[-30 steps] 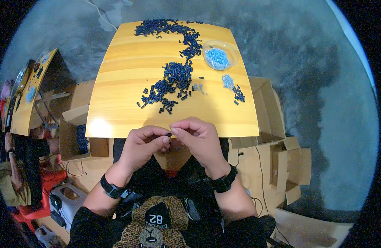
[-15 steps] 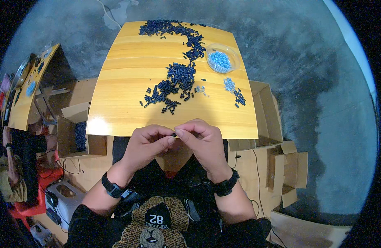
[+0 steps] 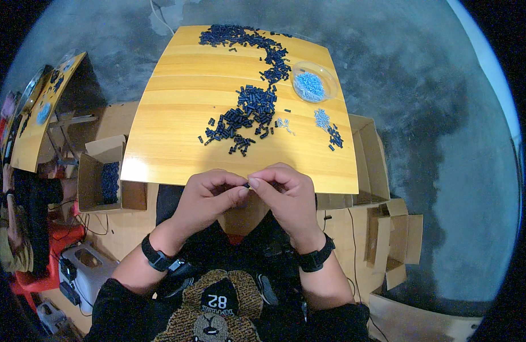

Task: Assembling small plastic components at a workbench.

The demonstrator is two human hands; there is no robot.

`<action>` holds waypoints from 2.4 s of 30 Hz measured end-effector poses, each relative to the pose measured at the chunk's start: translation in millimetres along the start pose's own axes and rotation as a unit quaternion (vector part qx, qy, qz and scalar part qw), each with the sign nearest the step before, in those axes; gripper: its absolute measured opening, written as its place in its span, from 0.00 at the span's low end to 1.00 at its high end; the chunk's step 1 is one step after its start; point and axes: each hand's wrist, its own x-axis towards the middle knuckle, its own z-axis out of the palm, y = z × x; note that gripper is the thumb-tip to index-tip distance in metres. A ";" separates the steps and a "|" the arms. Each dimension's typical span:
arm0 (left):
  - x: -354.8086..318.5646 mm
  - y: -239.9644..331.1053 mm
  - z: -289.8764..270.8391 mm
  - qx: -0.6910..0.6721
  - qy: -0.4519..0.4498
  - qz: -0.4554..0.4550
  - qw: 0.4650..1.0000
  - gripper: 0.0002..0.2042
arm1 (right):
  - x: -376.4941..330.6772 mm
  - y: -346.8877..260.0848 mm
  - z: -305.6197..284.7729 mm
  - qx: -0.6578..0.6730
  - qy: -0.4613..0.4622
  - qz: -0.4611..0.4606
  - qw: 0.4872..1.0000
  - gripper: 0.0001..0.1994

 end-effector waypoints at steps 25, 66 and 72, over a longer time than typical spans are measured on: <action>-1.8 17.6 0.2 -0.074 0.004 -0.060 0.995 0.08 | -8.1 -8.7 13.3 -0.250 0.012 -0.227 0.941 0.11; -7.2 -16.5 -2.8 -0.153 0.019 -0.152 0.976 0.08 | -9.1 28.9 11.6 -0.301 -0.010 -0.252 0.920 0.11; -5.5 -23.2 -5.8 -0.152 0.049 -0.163 0.974 0.07 | -1.4 31.7 14.7 -0.336 -0.033 -0.282 0.898 0.11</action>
